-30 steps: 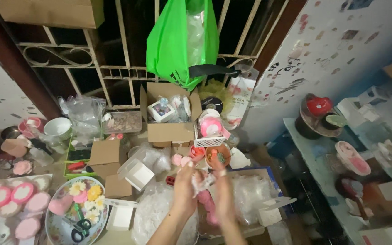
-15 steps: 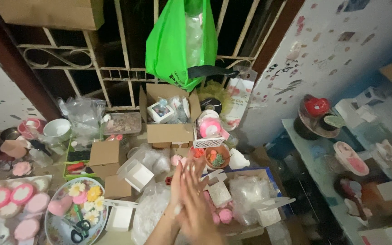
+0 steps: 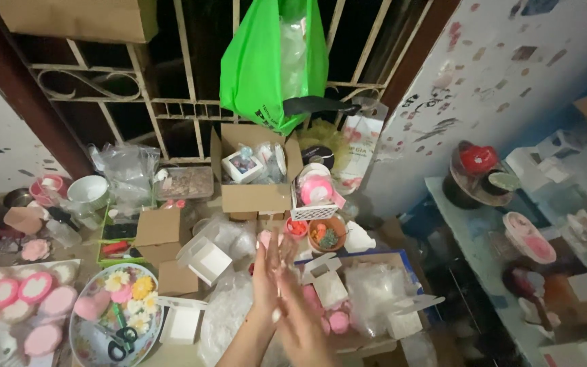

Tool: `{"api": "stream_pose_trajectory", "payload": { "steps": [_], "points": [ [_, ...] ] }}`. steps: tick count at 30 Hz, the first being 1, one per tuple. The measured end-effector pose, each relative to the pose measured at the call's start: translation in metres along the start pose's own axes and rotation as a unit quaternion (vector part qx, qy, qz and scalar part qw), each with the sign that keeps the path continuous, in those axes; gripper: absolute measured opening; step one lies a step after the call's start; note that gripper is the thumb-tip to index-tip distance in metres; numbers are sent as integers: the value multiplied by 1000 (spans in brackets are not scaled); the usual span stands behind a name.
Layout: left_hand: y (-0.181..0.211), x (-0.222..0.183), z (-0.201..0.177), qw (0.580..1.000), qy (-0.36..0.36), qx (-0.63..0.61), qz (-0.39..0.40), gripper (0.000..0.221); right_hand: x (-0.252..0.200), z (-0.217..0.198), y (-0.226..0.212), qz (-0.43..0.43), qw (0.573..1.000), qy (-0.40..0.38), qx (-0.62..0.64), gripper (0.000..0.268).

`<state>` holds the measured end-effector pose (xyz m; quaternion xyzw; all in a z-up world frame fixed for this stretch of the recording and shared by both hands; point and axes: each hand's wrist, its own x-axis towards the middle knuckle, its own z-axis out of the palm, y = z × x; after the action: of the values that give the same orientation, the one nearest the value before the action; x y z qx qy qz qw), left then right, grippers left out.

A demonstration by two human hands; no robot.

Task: The person folds flat white cardboard blanks into small boxes, pressing the sides and flaps to shape each one on a cluttered worktable. They then wrap an item in bubble wrap and cut a length of bubble wrap from a roll using scissors.

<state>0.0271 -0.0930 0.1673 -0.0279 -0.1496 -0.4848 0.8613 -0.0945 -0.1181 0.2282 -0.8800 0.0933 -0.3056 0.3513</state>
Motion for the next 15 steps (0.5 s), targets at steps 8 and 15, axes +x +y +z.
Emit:
{"api": "stream_pose_trajectory", "payload": {
  "steps": [8,15],
  "points": [
    [21,-13,55,969,193,152,-34,61,28,-35,52,213,895,80,384,36],
    [16,-18,18,854,190,483,-15,22,12,-19,88,218,934,65,274,17]
  ]
}}
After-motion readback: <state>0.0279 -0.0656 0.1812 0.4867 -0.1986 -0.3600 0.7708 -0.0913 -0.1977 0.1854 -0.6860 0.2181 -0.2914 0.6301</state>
